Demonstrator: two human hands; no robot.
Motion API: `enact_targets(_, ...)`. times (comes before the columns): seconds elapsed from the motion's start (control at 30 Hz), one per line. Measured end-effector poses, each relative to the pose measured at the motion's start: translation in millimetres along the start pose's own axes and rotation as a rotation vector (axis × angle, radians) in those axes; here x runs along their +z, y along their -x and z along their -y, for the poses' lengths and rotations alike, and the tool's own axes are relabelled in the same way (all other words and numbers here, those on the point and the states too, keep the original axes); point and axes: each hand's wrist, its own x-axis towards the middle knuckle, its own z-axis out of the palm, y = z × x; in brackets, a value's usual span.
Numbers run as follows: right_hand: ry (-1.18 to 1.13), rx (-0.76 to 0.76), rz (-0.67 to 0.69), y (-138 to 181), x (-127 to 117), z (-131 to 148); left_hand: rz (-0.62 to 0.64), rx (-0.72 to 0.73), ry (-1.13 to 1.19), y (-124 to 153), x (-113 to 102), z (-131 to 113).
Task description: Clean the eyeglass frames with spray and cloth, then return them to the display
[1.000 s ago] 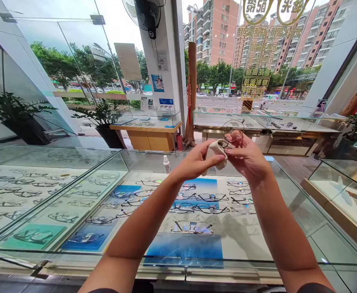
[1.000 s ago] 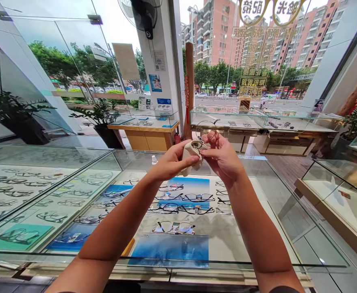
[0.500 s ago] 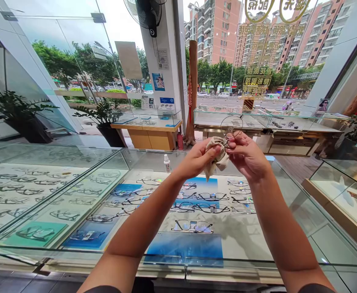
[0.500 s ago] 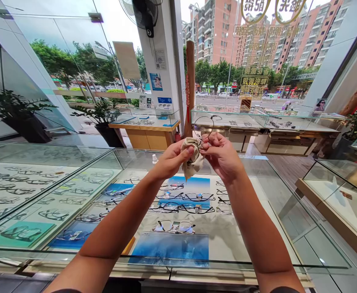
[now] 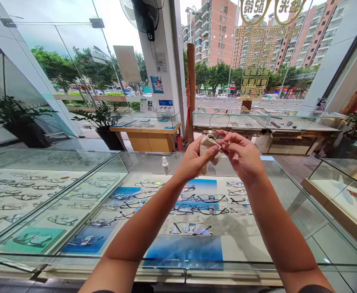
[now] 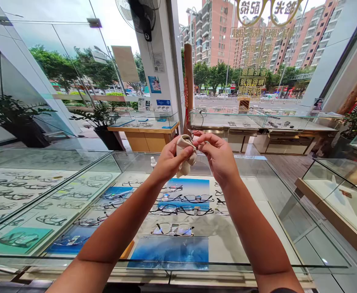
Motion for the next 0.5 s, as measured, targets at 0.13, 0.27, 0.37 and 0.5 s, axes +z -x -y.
enact_targets(0.13, 0.056, -0.007, 0.053, -0.7, -1.0, -2.5, -0.047, 0.024, -0.065, -0.8, -2.2, -0.5)
enact_targets(0.27, 0.075, -0.009, 0.071, -1.1, -0.3, -4.1, -0.052, 0.014, -0.051, -0.7, -2.2, -0.7)
enact_targets(0.37, 0.096, -0.011, 0.058, -0.3, 0.6, -3.3, -0.055, -0.007, -0.004, -1.2, -0.8, -0.5)
enact_targets(0.5, 0.161, -0.084, 0.035, 2.1, 1.0, -1.4, -0.12, -0.038, 0.049, -3.9, -1.3, 2.7)
